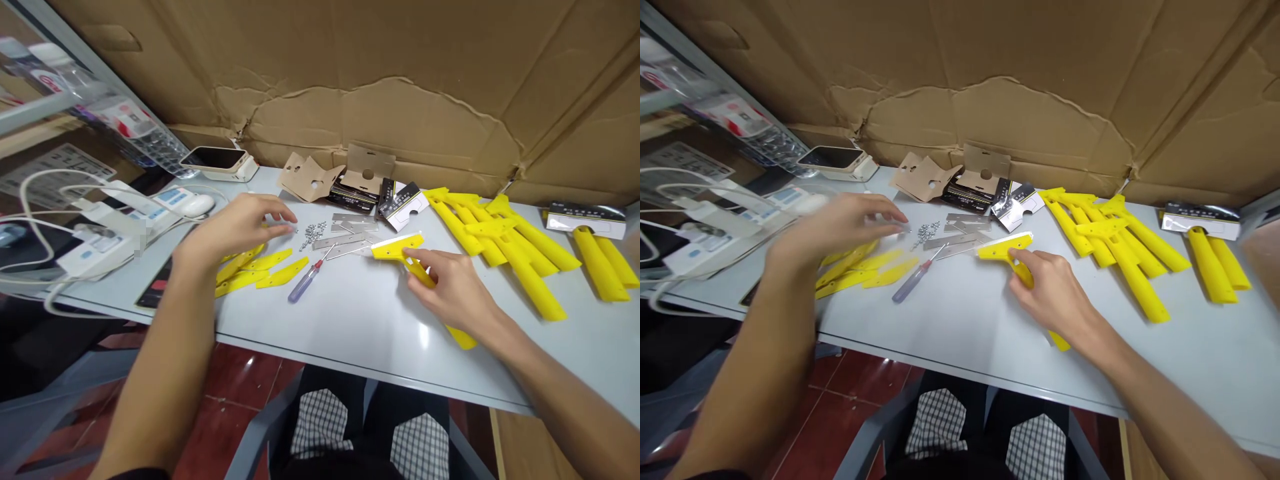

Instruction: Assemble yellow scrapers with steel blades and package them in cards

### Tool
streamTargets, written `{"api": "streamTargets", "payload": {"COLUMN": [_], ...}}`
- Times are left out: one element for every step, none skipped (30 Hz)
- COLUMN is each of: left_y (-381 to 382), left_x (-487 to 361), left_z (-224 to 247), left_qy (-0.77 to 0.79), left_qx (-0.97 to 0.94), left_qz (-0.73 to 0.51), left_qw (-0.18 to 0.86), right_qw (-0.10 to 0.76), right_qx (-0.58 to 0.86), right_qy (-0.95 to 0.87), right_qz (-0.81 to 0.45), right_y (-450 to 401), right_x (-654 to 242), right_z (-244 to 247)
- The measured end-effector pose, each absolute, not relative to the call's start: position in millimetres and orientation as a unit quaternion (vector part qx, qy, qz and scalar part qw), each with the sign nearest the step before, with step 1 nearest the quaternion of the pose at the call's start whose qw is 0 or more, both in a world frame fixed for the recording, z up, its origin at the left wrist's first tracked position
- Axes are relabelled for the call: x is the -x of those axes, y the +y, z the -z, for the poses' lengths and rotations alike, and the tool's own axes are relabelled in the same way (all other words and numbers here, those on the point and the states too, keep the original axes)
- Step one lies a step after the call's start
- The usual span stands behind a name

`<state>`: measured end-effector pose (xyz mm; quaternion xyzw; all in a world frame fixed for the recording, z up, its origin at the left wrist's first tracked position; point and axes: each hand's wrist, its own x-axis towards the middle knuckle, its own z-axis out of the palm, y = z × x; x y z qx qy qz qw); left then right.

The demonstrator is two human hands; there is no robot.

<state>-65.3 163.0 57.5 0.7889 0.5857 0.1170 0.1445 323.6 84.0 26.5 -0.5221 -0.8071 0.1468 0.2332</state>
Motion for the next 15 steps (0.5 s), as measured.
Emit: {"api": "streamTargets", "payload": {"left_y": [155.2, 148.4, 143.4, 140.4, 139.8, 141.5, 145.1, 150.4, 156.5, 162.7, 168.5, 173.3, 176.8, 179.0, 179.8], "left_x": [67.1, 69.7, 73.0, 76.4, 79.5, 81.7, 82.7, 82.4, 80.7, 77.8, 73.9, 69.4, 64.5, 59.2, 53.8], "left_z": [-54.1, -50.8, -47.7, -44.9, -42.5, -40.9, -40.0, -39.8, -40.2, -41.0, -41.9, -42.4, -42.3, -41.5, -40.2], "left_qy": [0.596, 0.609, 0.623, 0.639, 0.652, 0.662, 0.669, 0.672, 0.674, 0.674, 0.671, 0.667, 0.661, 0.655, 0.653], "left_qx": [-0.778, -0.763, -0.748, -0.731, -0.719, -0.712, -0.709, -0.711, -0.714, -0.719, -0.728, -0.735, -0.743, -0.748, -0.748], "left_qz": [-0.165, -0.2, -0.216, -0.232, -0.232, -0.224, -0.213, -0.191, -0.165, -0.136, -0.088, -0.054, -0.03, -0.021, -0.045], "left_qw": [0.115, 0.09, 0.074, 0.06, 0.059, 0.064, 0.071, 0.082, 0.091, 0.099, 0.109, 0.106, 0.102, 0.102, 0.112], "right_qw": [0.232, 0.232, 0.232, 0.233, 0.232, 0.231, 0.229, 0.226, 0.224, 0.222, 0.221, 0.221, 0.221, 0.221, 0.222], "right_qx": [0.522, 0.521, 0.521, 0.52, 0.518, 0.516, 0.513, 0.511, 0.51, 0.51, 0.51, 0.511, 0.512, 0.513, 0.513], "right_qy": [-0.807, -0.806, -0.806, -0.807, -0.808, -0.81, -0.812, -0.814, -0.815, -0.815, -0.815, -0.814, -0.813, -0.813, -0.813], "right_qz": [-0.152, -0.156, -0.158, -0.158, -0.158, -0.158, -0.158, -0.158, -0.16, -0.161, -0.163, -0.164, -0.164, -0.164, -0.163], "right_y": [83.8, 83.4, 83.1, 82.7, 82.5, 82.3, 82.3, 82.4, 82.6, 83.0, 83.5, 84.0, 84.5, 85.0, 85.4], "right_x": [-323.6, -323.5, -323.5, -323.5, -323.5, -323.5, -323.5, -323.6, -323.7, -324.0, -324.3, -324.7, -325.1, -325.4, -325.6], "right_z": [-26.5, -26.3, -26.1, -25.9, -25.6, -25.3, -25.0, -24.8, -24.8, -24.9, -25.1, -25.5, -25.9, -26.5, -27.0]}}
